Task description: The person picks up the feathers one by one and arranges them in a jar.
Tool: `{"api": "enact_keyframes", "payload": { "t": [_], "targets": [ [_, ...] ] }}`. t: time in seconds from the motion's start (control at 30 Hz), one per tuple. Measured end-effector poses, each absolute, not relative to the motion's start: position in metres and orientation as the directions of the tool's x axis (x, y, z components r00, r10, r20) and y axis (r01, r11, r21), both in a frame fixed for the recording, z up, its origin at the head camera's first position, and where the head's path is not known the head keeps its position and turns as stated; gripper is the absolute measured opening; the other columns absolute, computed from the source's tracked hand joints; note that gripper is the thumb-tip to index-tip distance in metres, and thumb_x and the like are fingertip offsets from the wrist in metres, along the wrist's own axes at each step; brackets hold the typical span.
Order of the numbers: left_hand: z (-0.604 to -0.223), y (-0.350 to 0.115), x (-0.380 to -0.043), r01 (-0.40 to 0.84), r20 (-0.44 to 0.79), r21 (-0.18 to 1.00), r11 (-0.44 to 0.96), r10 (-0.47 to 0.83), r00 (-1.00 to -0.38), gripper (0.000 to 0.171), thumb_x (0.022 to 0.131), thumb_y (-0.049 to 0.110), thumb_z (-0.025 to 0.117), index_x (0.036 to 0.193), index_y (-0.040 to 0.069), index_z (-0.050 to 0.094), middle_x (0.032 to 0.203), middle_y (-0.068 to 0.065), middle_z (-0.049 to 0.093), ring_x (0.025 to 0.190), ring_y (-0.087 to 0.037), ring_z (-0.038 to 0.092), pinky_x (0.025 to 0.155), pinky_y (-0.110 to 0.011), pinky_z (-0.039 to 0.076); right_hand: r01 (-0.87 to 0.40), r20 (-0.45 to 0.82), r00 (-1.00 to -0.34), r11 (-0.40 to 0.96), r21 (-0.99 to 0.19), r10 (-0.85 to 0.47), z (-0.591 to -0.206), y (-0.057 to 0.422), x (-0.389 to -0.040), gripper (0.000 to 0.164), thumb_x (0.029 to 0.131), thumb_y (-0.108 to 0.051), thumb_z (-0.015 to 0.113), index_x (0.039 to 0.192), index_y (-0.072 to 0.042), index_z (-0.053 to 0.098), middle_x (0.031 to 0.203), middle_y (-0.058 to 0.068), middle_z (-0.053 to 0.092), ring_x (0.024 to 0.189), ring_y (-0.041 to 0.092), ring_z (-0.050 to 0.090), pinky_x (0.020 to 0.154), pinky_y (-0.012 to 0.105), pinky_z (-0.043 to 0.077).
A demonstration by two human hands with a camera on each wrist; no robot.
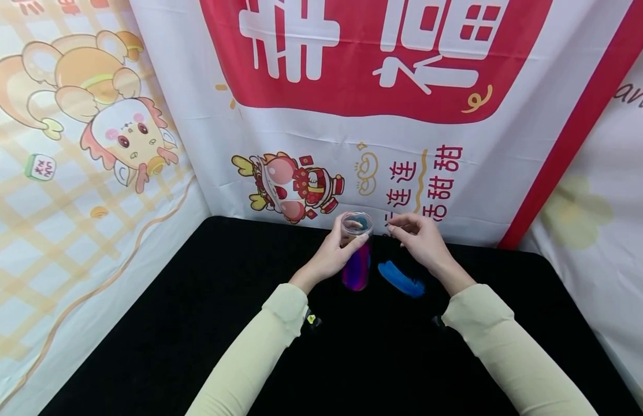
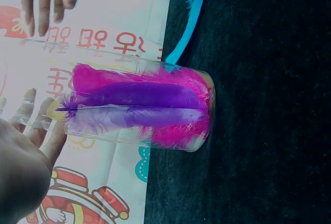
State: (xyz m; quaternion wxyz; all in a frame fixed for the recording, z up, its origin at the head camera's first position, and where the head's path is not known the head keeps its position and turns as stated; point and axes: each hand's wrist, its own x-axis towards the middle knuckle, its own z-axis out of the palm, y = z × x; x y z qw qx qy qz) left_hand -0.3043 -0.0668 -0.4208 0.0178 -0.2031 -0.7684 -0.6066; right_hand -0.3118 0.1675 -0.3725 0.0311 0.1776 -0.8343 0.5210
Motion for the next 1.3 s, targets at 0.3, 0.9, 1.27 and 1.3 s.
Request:
{"api": "enact_keyframes", "payload": {
  "t": [0.3,0.9,1.27,1.3],
  "targets": [
    [-0.421,-0.067,-0.303,0.329,0.274,0.93,0.163,0.29,-0.917,0.071,0.103,0.04,0.062,0.156,0.013,0.024,0.138,0.0,0.053,0.129,-0.018,0.054,0.113,-0.052,0.04,-0.306,0.155,-0.937,0.518,-0.799,-0.314,-0.397,0.184,-0.323,0.029,0.098,-0.013,0.07,0.121,0.004,0.068,0.115,0.023,0.071,0.089,0.012,0.066,0.072,0.023,0.055],
    [-0.419,-0.067,-0.304,0.321,0.265,0.933,0.166,0.289,-0.92,0.069,0.102,0.04,0.063,0.155,0.016,0.026,0.138,0.0,0.053,0.129,-0.019,0.055,0.112,-0.05,0.041,-0.282,0.051,-0.922,0.576,-0.767,-0.384,-0.446,0.197,-0.332,0.036,0.091,-0.009,0.076,0.12,0.009,0.066,0.115,0.027,0.069,0.094,0.025,0.068,0.075,0.023,0.055],
    [-0.421,-0.067,-0.304,0.336,0.274,0.921,0.197,0.285,-0.919,0.068,0.103,0.041,0.062,0.155,0.017,0.026,0.141,-0.002,0.053,0.129,-0.018,0.053,0.113,-0.051,0.04,-0.326,-0.005,-0.894,0.659,-0.677,-0.448,-0.463,0.197,-0.334,0.037,0.089,-0.009,0.077,0.119,0.009,0.067,0.107,0.02,0.072,0.095,0.027,0.069,0.083,0.04,0.056],
    [-0.421,-0.067,-0.303,0.337,0.274,0.919,0.204,0.284,-0.919,0.067,0.102,0.042,0.062,0.155,0.018,0.027,0.142,-0.003,0.053,0.129,-0.017,0.053,0.113,-0.05,0.04,-0.33,-0.01,-0.891,0.665,-0.67,-0.453,-0.465,0.197,-0.334,0.037,0.088,-0.01,0.078,0.119,0.009,0.067,0.106,0.019,0.072,0.095,0.027,0.069,0.084,0.042,0.056]
  ]
}}
